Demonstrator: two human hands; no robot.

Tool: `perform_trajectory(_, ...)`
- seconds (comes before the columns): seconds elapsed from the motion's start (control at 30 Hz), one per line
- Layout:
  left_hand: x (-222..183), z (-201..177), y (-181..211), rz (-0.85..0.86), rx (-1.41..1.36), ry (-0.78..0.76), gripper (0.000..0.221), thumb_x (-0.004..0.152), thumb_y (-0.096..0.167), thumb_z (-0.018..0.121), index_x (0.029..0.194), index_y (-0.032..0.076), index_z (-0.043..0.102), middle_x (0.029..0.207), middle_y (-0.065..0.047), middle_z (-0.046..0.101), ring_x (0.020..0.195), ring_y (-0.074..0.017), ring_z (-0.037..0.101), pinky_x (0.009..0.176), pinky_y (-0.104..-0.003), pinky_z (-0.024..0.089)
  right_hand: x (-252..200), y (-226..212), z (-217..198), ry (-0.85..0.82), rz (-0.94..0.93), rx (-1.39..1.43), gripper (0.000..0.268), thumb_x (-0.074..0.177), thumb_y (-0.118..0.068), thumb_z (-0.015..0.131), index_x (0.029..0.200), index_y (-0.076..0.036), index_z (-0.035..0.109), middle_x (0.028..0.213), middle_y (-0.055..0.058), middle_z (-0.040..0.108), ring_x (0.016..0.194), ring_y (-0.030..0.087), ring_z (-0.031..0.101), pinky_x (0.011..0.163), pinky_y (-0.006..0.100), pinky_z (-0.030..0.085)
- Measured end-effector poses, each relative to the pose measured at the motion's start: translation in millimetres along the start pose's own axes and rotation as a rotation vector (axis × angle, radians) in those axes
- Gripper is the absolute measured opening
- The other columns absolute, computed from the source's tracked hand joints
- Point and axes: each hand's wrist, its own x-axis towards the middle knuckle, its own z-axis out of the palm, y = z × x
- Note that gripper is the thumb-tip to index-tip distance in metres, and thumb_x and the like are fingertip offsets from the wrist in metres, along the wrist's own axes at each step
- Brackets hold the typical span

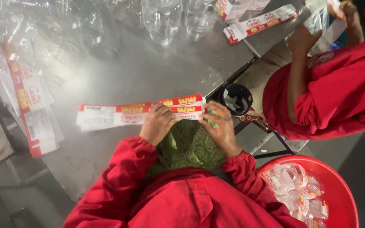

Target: The person applies adhesive labels to clear plastic jars by hand and places them into a red bucket.

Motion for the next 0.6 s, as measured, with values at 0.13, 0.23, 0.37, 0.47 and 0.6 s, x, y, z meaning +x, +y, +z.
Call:
perform_trajectory(0.13, 3.4, -36.2, 29.2, 0.044, -0.095, 0.050, 0.019, 0.084, 0.024, 0.079, 0.091, 0.007, 0.074, 0.099, -0.007, 0.069, 0.101, -0.0287, 0.063, 0.089, -0.043, 0.053, -10.9, 13.9, -8.6, 0.031, 0.128, 0.152, 0.013, 0.086, -0.006, 0.077, 0.099, -0.005, 0.077, 0.103, 0.008, 0.075, 0.104, 0.025, 0.071, 0.093, 0.035, 0.052)
perform_trajectory(0.23, 3.9, -55.0, 58.7, 0.011, -0.319, 0.018, 0.032, 0.079, 0.025, 0.083, 0.100, 0.003, 0.075, 0.103, -0.012, 0.070, 0.099, -0.0322, 0.064, 0.084, -0.044, 0.053, -28.7, 13.7, -28.5, -0.139, 0.388, 0.472, 0.003, 0.088, -0.006, 0.076, 0.090, -0.004, 0.077, 0.090, 0.010, 0.076, 0.081, 0.022, 0.070, 0.073, 0.030, 0.053)
perform_trajectory(0.37, 2.4, -44.5, 84.7, -0.114, -0.618, -0.358, 0.014, 0.086, 0.011, 0.073, 0.100, 0.007, 0.077, 0.094, -0.009, 0.076, 0.091, -0.0301, 0.070, 0.077, -0.043, 0.056, -38.1, -11.6, -37.1, -0.342, 0.453, 0.633, 0.006, 0.087, -0.007, 0.080, 0.090, -0.002, 0.078, 0.086, 0.012, 0.077, 0.074, 0.021, 0.068, 0.070, 0.029, 0.053)
perform_trajectory(0.47, 1.7, -39.6, 85.2, -0.166, -0.638, -0.291, 0.014, 0.087, 0.006, 0.068, 0.100, 0.006, 0.074, 0.093, -0.010, 0.075, 0.089, -0.0305, 0.069, 0.076, -0.042, 0.055, -31.3, -42.0, -30.1, -0.157, 0.341, 0.256, 0.012, 0.083, -0.011, 0.080, 0.091, -0.004, 0.075, 0.087, 0.009, 0.077, 0.078, 0.017, 0.075, 0.072, 0.027, 0.055)
perform_trajectory(0.6, -6.9, -35.7, 90.6, -0.067, -0.409, -0.237, 0.010, 0.081, 0.005, 0.070, 0.090, 0.003, 0.068, 0.085, -0.012, 0.069, 0.088, -0.0346, 0.064, 0.083, -0.046, 0.047, -42.7, -56.1, -10.0, -0.107, 0.070, -0.085, 0.023, 0.082, -0.015, 0.078, 0.102, -0.004, 0.077, 0.098, 0.013, 0.076, 0.089, 0.024, 0.073, 0.077, 0.034, 0.058)
